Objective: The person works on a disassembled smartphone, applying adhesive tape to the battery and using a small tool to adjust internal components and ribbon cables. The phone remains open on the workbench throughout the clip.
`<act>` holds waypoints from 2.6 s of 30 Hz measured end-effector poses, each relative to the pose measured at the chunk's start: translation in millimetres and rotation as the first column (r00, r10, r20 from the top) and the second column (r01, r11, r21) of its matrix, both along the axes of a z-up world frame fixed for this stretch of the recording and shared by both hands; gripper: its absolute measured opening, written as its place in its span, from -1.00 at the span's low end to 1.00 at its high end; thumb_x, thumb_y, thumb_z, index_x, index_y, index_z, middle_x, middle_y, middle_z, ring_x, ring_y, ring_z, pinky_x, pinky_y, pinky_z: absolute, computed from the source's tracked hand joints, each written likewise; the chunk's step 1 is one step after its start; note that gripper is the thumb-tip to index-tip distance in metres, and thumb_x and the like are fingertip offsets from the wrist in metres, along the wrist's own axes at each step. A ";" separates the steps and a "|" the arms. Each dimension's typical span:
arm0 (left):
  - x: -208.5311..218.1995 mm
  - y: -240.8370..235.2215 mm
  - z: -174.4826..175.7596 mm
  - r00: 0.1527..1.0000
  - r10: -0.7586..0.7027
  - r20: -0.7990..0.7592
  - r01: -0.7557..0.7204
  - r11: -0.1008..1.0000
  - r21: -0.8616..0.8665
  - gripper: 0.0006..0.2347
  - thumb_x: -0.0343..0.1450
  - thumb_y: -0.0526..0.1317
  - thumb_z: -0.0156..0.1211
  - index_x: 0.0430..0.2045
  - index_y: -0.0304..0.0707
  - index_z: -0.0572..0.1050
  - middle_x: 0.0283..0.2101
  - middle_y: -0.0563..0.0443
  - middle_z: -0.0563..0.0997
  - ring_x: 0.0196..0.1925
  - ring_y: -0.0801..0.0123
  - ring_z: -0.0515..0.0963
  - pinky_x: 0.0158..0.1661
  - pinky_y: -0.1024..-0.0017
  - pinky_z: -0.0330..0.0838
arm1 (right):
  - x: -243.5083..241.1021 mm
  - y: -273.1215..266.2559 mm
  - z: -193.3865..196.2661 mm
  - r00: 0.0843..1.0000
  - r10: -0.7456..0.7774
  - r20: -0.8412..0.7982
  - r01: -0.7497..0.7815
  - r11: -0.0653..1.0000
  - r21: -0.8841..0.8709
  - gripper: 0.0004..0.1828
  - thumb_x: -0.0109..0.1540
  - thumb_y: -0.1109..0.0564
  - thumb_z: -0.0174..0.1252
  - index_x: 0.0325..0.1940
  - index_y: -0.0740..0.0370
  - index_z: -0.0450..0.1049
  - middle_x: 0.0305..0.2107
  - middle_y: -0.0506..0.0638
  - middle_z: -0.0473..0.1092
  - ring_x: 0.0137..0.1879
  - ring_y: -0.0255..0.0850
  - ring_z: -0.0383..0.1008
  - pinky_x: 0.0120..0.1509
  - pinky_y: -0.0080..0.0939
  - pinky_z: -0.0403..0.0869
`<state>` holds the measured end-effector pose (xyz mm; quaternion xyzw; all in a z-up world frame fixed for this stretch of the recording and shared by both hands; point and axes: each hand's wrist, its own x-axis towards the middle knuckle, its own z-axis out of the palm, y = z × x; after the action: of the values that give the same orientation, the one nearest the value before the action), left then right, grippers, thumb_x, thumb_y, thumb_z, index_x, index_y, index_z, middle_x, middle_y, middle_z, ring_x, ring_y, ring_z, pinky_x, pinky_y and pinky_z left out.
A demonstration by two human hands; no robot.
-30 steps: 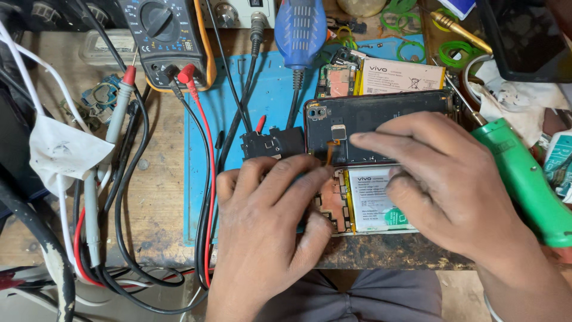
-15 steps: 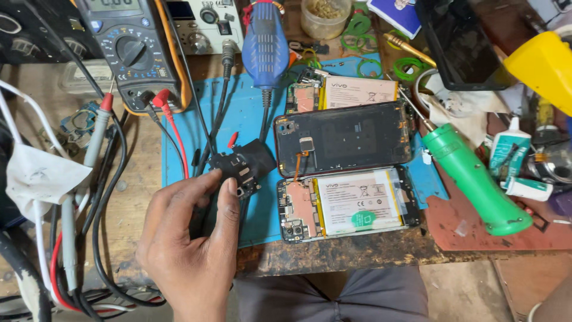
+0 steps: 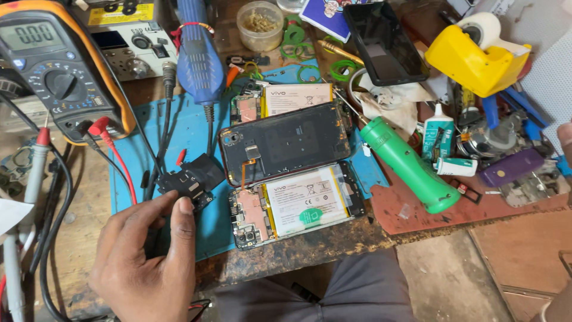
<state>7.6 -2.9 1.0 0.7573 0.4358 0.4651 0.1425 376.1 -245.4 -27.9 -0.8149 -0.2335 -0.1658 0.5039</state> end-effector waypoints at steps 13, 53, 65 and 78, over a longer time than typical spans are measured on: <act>-2.0 -0.5 -6.4 0.999 -0.004 -0.035 0.005 0.999 0.032 -0.87 0.47 -0.31 0.42 -0.17 -0.36 0.65 -0.26 -0.11 0.63 -0.28 0.34 0.60 -0.19 0.44 0.45 | 30.5 -52.1 -15.5 0.993 0.115 0.038 -0.101 0.956 -0.275 -0.65 0.57 -0.01 0.08 0.13 0.40 0.43 -0.23 0.08 0.46 -0.14 -0.20 0.47 -0.07 -0.22 0.45; -12.1 -7.3 -17.2 0.991 -0.047 0.125 0.021 0.979 0.203 -0.94 0.48 -0.33 0.38 -0.26 -0.28 0.62 -0.25 -0.02 0.64 -0.26 0.30 0.61 -0.14 0.42 0.43 | -110.4 65.4 58.2 0.933 0.234 0.275 0.015 0.736 -0.676 -0.59 0.12 -0.09 0.33 0.00 0.07 0.66 -0.36 0.11 0.53 -0.25 0.06 0.55 -0.18 0.01 0.50; -12.1 -8.0 -17.7 0.991 -0.047 0.123 0.024 0.983 0.181 -0.95 0.49 -0.32 0.37 -0.28 -0.29 0.62 -0.29 -0.01 0.63 -0.28 0.31 0.59 -0.14 0.40 0.40 | -103.6 64.8 47.5 0.933 0.200 0.300 0.037 0.775 -0.631 -0.62 0.21 -0.15 0.30 0.02 0.02 0.67 -0.40 0.07 0.54 -0.29 0.02 0.56 -0.19 -0.02 0.51; -11.9 -8.1 -16.7 0.990 -0.044 0.134 0.017 0.981 0.192 -0.95 0.46 -0.32 0.38 -0.30 -0.29 0.62 -0.34 -0.02 0.61 -0.30 0.29 0.58 -0.16 0.37 0.37 | -83.3 85.9 77.9 0.772 0.547 0.324 -0.186 0.682 -0.708 -0.64 0.22 -0.07 0.26 0.06 0.02 0.61 -0.13 0.01 0.51 0.00 0.00 0.51 0.04 0.03 0.50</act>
<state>-4.3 -11.0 -15.6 0.7401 0.3667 0.5536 0.1062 292.8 -159.5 50.0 -0.7939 -0.5651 -0.1772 0.1377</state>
